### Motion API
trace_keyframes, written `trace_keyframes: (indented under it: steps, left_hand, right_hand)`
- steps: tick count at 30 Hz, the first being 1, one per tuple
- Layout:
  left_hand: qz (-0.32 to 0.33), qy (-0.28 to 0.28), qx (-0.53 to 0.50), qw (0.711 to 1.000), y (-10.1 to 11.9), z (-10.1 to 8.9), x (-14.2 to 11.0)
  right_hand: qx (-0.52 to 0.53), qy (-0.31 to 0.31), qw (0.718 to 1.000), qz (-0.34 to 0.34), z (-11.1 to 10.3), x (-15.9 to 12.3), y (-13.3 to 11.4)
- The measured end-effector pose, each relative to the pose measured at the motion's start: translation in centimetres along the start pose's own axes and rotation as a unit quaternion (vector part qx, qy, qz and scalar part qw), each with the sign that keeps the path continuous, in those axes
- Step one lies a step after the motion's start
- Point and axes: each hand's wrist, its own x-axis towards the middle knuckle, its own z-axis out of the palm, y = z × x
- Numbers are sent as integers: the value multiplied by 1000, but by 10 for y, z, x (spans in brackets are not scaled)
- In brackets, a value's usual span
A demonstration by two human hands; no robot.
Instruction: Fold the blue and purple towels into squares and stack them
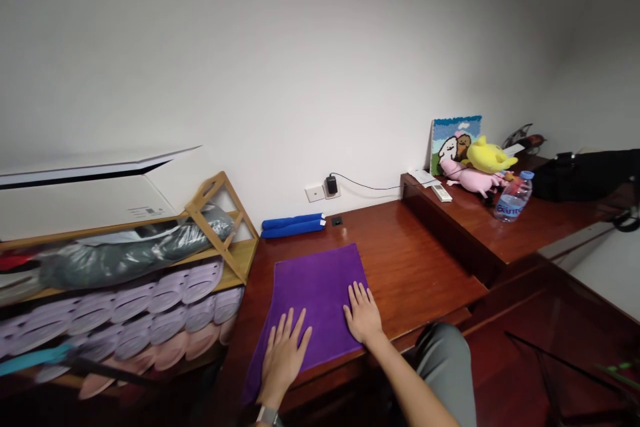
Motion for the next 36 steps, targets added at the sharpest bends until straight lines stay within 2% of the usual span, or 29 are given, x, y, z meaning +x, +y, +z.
trace_keyframes:
  steps: [4,7,11,15,17,20,24,27,30,33,36]
  left_hand:
    - [-11,6,8,1000,-18,1,-12]
    - [-8,21,4,1000,-15,0,-11]
    - [35,33,-15,999,16,-5,3]
    - [90,12,-47,995,61,-6,23]
    - [90,1,-53,994,70,-3,26]
    - [53,-3,-41,998,57,2,21]
    - [-25,2,-8,1000,9,4,2]
    - [-40,10,3,999,-14,2,-8]
    - [-41,13,8,999,-16,1,-10]
    - [-42,15,6,999,-13,1,-10]
    - [-38,18,10,999,-14,2,-12]
  right_hand:
    - [-4,-5,1000,-8,-3,-7,1]
    - [-1,3,1000,2,0,-18,0]
    - [0,4,1000,-7,8,-32,1]
    - [0,9,1000,-16,8,-35,3]
    - [1,8,1000,-21,6,-35,4]
    - [-4,4,1000,-21,5,-34,5]
    - [-2,-1,1000,-8,7,-36,4]
    - [-3,-7,1000,18,7,-30,-3]
    - [-8,-4,999,46,-1,-10,-15]
    - [-6,5,999,33,-12,20,-25]
    - [-3,-19,999,25,-15,44,-25]
